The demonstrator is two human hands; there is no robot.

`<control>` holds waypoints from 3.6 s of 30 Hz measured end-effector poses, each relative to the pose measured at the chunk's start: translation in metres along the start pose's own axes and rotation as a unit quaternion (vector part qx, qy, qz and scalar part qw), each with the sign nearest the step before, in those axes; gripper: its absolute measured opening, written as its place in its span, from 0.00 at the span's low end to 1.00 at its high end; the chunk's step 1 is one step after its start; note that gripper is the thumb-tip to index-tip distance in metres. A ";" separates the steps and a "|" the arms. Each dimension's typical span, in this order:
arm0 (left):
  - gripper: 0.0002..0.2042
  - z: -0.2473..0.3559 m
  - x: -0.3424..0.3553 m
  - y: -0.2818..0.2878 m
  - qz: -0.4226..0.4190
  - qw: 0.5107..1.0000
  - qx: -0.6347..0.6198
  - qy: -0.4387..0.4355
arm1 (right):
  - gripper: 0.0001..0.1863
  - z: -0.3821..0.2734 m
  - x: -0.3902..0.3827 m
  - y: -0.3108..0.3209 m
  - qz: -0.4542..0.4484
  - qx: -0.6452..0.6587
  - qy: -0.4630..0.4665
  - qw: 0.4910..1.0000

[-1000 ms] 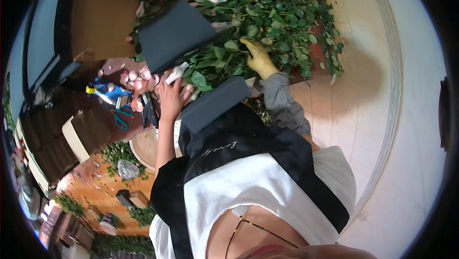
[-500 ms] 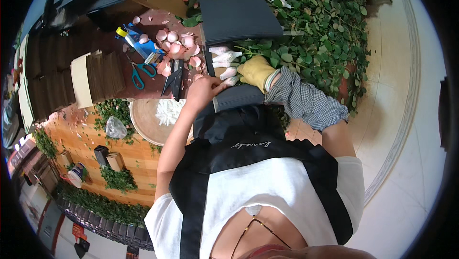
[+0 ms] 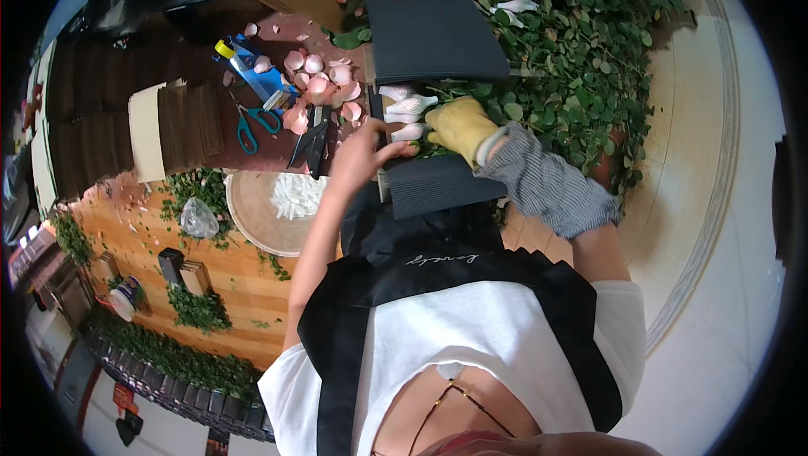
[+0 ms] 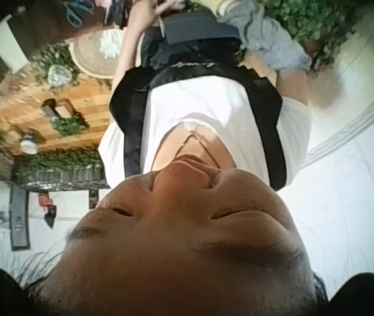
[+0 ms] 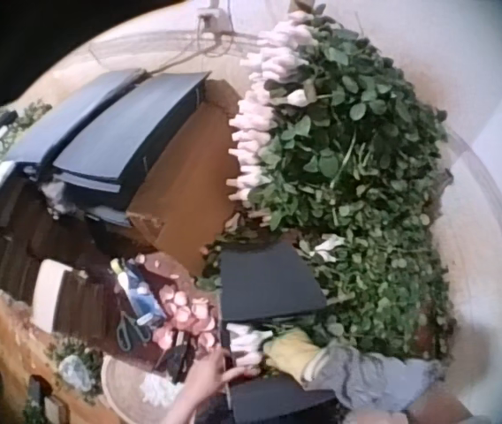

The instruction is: The person picks up flower stems from a pile, places them into a black foam holder, and arranges them by inserting the stems into the foam one by one.

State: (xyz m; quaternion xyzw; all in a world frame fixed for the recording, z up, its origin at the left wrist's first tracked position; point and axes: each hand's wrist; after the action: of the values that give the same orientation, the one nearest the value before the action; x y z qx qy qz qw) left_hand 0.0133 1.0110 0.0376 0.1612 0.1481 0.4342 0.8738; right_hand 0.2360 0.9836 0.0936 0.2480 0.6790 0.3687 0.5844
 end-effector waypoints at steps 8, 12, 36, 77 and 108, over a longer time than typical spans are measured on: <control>0.07 -0.029 -0.017 -0.013 0.127 0.956 -0.259 0.057 | 0.15 0.013 0.012 -0.024 0.038 0.046 0.006 0.998; 0.09 -0.028 -0.012 0.032 0.231 0.921 -0.300 0.092 | 0.14 0.019 -0.013 -0.020 0.159 0.177 0.037 0.970; 0.13 -0.047 0.030 0.018 0.011 0.990 -0.097 0.101 | 0.12 0.001 -0.019 0.006 0.156 -0.107 -0.066 0.980; 0.14 0.020 0.055 -0.030 0.072 0.997 0.037 0.014 | 0.13 0.026 0.023 -0.045 0.176 -0.028 -0.124 0.976; 0.12 0.005 0.031 -0.023 0.033 0.987 -0.135 0.085 | 0.12 -0.003 -0.004 0.011 0.185 0.025 -0.171 0.967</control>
State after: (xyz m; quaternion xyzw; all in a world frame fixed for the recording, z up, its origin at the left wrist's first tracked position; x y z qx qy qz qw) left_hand 0.0495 1.0224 0.0293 0.0091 0.1564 0.4909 0.8570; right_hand 0.2332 0.9863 0.1051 0.4434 0.5204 0.4053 0.6068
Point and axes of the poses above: each hand's wrist, its own x-axis towards the middle knuckle, its own y-axis out of the back of the hand, z = x × y, and after that the axes turned 5 degrees about -x, right-handed
